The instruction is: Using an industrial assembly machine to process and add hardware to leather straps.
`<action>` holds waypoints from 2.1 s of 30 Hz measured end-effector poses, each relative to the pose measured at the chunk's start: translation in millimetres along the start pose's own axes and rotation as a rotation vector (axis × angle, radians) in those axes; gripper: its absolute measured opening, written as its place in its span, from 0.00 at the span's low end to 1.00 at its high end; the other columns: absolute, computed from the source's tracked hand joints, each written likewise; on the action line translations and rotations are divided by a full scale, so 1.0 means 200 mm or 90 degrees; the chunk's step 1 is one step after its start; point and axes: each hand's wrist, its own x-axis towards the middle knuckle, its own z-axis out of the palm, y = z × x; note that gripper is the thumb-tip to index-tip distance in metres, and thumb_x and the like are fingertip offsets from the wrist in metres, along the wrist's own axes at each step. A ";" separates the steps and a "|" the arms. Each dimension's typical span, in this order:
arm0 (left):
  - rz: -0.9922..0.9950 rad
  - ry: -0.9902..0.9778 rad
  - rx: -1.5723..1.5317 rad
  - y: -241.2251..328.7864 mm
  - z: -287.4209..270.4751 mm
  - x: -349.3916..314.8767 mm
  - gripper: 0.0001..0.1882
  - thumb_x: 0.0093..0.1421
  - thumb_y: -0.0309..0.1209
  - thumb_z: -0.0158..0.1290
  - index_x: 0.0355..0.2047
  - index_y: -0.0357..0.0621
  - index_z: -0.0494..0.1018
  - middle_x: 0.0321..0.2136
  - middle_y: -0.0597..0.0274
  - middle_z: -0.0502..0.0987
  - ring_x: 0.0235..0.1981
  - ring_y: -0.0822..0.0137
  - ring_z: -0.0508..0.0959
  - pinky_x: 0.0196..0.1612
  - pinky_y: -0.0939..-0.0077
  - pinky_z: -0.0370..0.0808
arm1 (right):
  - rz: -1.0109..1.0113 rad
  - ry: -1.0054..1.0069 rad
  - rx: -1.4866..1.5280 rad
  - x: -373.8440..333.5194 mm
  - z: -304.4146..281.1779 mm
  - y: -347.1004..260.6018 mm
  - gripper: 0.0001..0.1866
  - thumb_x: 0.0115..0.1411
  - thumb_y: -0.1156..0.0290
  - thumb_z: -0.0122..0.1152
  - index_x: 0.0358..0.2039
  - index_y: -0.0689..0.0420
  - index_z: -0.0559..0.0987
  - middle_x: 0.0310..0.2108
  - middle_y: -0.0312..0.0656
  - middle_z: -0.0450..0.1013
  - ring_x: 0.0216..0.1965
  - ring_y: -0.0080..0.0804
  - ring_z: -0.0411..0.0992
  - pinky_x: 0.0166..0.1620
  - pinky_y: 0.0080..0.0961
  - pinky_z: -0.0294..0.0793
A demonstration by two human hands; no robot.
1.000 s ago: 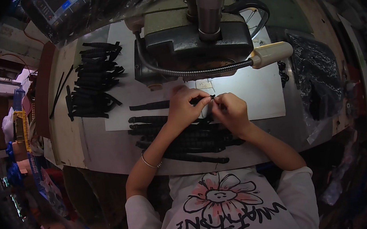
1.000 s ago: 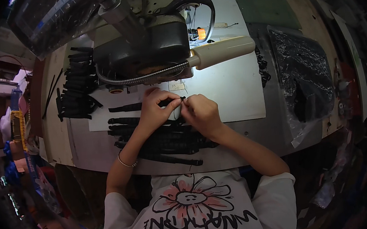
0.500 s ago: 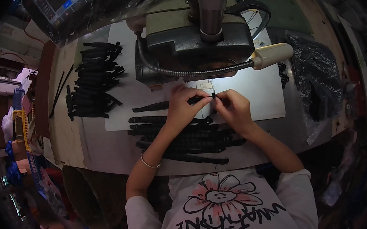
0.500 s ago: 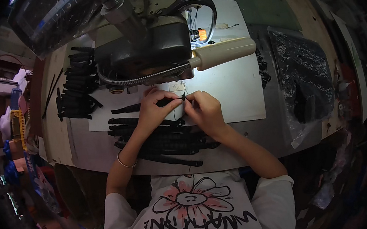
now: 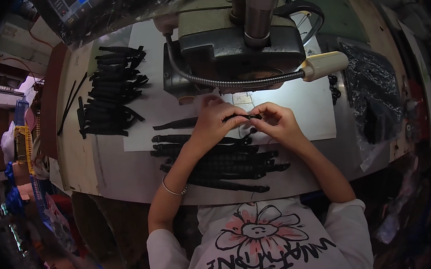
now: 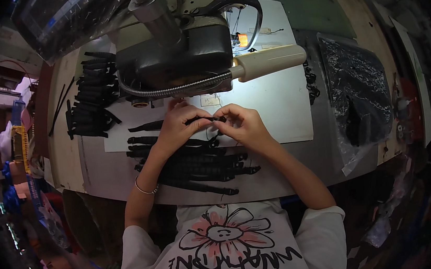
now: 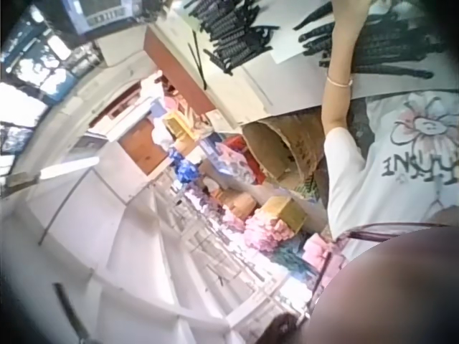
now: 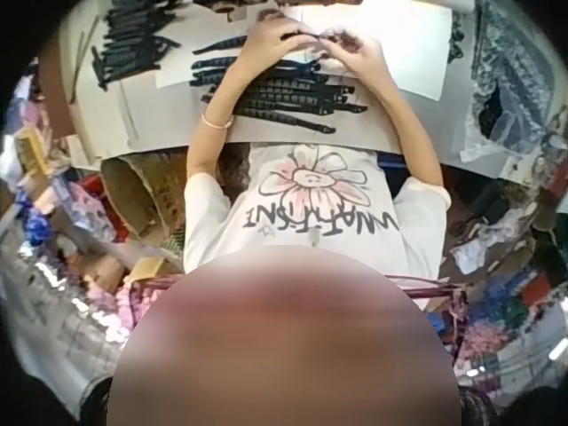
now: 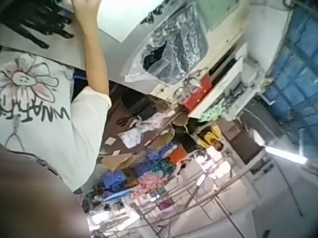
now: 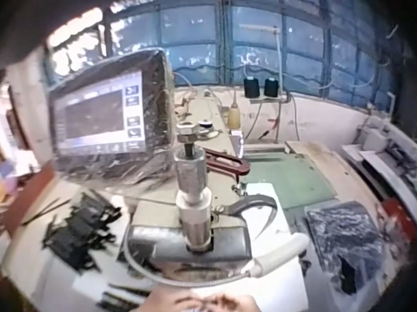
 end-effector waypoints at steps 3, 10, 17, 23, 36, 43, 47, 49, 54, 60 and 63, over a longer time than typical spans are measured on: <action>0.025 0.008 0.019 -0.01 0.02 -0.01 0.08 0.51 0.36 0.55 0.28 0.47 0.76 0.25 0.67 0.76 0.31 0.67 0.71 0.50 0.69 0.56 | -0.065 -0.006 -0.097 0.01 0.00 -0.01 0.07 0.55 0.77 0.58 0.34 0.65 0.74 0.29 0.38 0.73 0.29 0.18 0.70 0.33 0.15 0.70; 0.011 0.005 -0.009 -0.04 0.05 0.00 0.07 0.50 0.32 0.55 0.29 0.45 0.76 0.25 0.63 0.75 0.32 0.63 0.70 0.48 0.71 0.60 | -0.107 0.010 -0.245 0.05 0.00 -0.02 0.07 0.54 0.75 0.59 0.32 0.65 0.75 0.26 0.39 0.73 0.26 0.19 0.70 0.31 0.17 0.70; 0.068 0.128 0.099 -0.10 0.08 0.04 0.12 0.49 0.31 0.56 0.36 0.48 0.74 0.32 0.61 0.75 0.36 0.60 0.72 0.48 0.67 0.64 | -0.056 0.020 -0.168 0.23 -0.11 0.06 0.09 0.51 0.71 0.59 0.22 0.64 0.75 0.15 0.35 0.68 0.17 0.17 0.61 0.22 0.19 0.62; 0.286 0.152 0.389 -0.15 0.02 0.06 0.13 0.48 0.24 0.52 0.37 0.40 0.73 0.31 0.61 0.74 0.34 0.64 0.75 0.38 0.75 0.74 | 0.028 -0.014 -0.039 0.37 -0.18 0.02 0.12 0.48 0.71 0.62 0.16 0.64 0.73 0.14 0.36 0.71 0.18 0.19 0.68 0.24 0.17 0.66; 0.252 0.084 0.409 -0.18 0.03 0.08 0.14 0.48 0.23 0.51 0.38 0.42 0.72 0.32 0.61 0.75 0.37 0.64 0.75 0.37 0.76 0.74 | 0.146 0.035 -0.305 0.46 -0.18 0.06 0.09 0.45 0.69 0.61 0.19 0.62 0.76 0.18 0.39 0.74 0.23 0.29 0.74 0.34 0.24 0.71; 0.273 0.048 0.400 -0.11 0.02 0.11 0.15 0.48 0.21 0.50 0.39 0.37 0.71 0.36 0.58 0.73 0.39 0.62 0.74 0.39 0.75 0.73 | 0.177 0.047 -0.351 0.45 -0.19 0.08 0.13 0.45 0.64 0.62 0.26 0.61 0.76 0.20 0.41 0.75 0.28 0.33 0.75 0.37 0.26 0.71; 0.279 0.031 0.388 -0.12 0.03 0.10 0.14 0.48 0.21 0.50 0.38 0.36 0.71 0.36 0.58 0.73 0.39 0.62 0.74 0.40 0.73 0.73 | 0.131 0.092 -0.523 0.40 -0.13 -0.02 0.15 0.43 0.61 0.63 0.22 0.62 0.76 0.26 0.48 0.74 0.33 0.42 0.73 0.38 0.32 0.70; 0.269 0.016 0.376 -0.12 0.03 0.10 0.14 0.48 0.21 0.50 0.38 0.36 0.71 0.36 0.58 0.73 0.39 0.62 0.74 0.40 0.73 0.72 | 0.109 0.112 -0.577 0.36 -0.11 -0.04 0.16 0.42 0.61 0.63 0.21 0.63 0.76 0.27 0.49 0.74 0.33 0.44 0.72 0.38 0.33 0.70; 0.288 0.041 0.381 -0.15 0.04 0.10 0.16 0.47 0.22 0.50 0.39 0.36 0.71 0.39 0.58 0.72 0.40 0.61 0.74 0.40 0.72 0.72 | -0.210 0.189 -0.542 0.31 -0.13 0.06 0.14 0.43 0.63 0.64 0.25 0.61 0.75 0.26 0.46 0.70 0.37 0.43 0.66 0.37 0.35 0.62; 0.192 0.026 0.431 -0.10 0.06 0.05 0.21 0.47 0.22 0.49 0.45 0.42 0.70 0.37 0.60 0.71 0.41 0.62 0.73 0.42 0.71 0.72 | -0.355 0.185 -0.526 0.25 -0.09 0.08 0.08 0.48 0.73 0.59 0.30 0.60 0.76 0.31 0.42 0.69 0.38 0.40 0.63 0.39 0.33 0.59; 0.176 0.037 0.462 -0.06 0.09 0.03 0.23 0.47 0.21 0.48 0.47 0.40 0.69 0.38 0.58 0.71 0.43 0.60 0.72 0.45 0.70 0.71 | -0.375 0.204 -0.536 0.24 -0.09 0.09 0.09 0.49 0.73 0.59 0.32 0.60 0.75 0.31 0.43 0.69 0.38 0.41 0.63 0.40 0.33 0.58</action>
